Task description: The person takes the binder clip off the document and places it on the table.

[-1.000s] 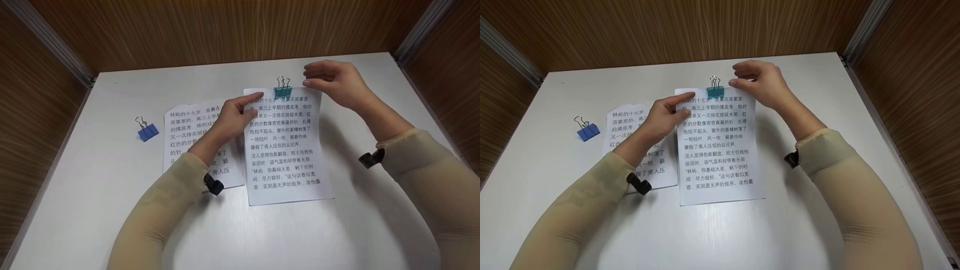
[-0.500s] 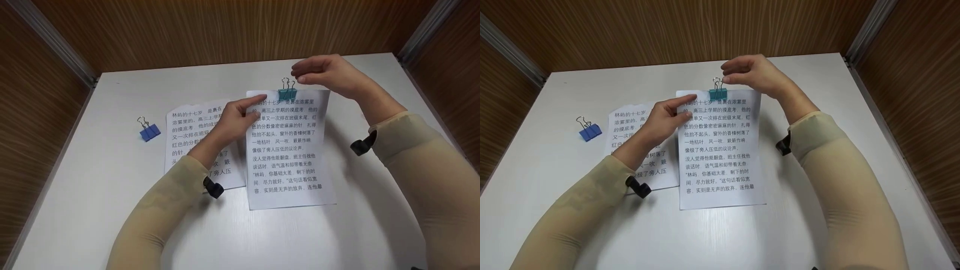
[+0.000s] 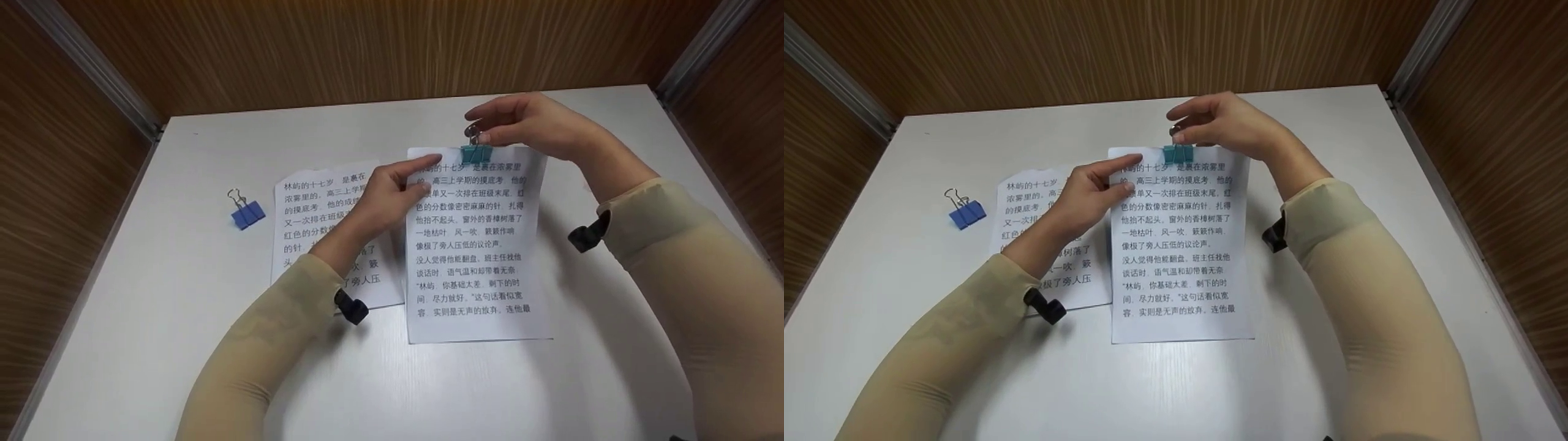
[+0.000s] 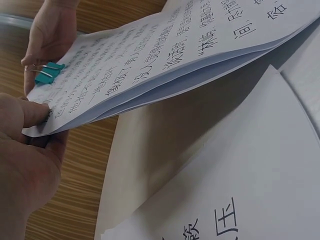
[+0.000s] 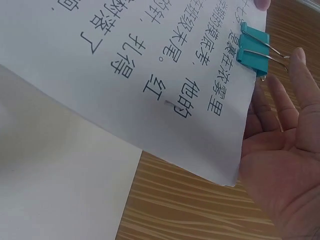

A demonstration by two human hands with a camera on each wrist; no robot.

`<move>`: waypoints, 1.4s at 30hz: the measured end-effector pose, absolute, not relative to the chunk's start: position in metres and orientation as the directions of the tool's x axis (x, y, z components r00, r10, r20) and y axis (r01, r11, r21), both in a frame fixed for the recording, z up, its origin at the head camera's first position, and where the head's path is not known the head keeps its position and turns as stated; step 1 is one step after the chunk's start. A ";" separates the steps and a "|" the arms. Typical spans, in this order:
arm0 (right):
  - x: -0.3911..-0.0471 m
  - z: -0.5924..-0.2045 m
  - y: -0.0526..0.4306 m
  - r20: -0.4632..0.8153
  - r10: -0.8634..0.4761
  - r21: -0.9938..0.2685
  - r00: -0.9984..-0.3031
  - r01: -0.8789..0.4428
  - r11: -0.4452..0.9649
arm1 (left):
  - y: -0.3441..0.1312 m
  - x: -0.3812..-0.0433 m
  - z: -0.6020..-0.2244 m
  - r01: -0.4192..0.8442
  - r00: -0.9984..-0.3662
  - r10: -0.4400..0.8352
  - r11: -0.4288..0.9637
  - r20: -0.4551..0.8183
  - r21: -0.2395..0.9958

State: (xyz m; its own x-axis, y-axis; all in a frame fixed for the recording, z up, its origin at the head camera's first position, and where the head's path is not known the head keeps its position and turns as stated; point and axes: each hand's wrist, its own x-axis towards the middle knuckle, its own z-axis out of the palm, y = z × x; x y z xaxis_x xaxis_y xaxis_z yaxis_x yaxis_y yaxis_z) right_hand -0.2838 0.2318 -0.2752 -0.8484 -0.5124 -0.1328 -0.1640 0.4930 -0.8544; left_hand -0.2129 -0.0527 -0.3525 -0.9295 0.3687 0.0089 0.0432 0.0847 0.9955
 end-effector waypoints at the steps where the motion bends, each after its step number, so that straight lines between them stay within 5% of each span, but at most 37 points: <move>1: -0.283 -0.275 0.231 -0.130 -0.510 -0.862 -0.850 -0.157 0.482 | -0.053 -0.213 -0.352 0.042 -0.929 0.370 0.083 0.008 0.996; 28: -0.278 -0.278 0.223 0.027 -0.472 -0.873 -0.881 -0.251 0.418 | -0.054 -0.216 -0.355 0.043 -0.927 0.375 0.060 0.018 0.997; 42: -0.271 -0.266 0.234 0.225 -0.291 -0.876 -0.930 -0.324 0.359 | -0.058 -0.223 -0.367 0.007 -0.939 0.343 0.064 -0.015 0.998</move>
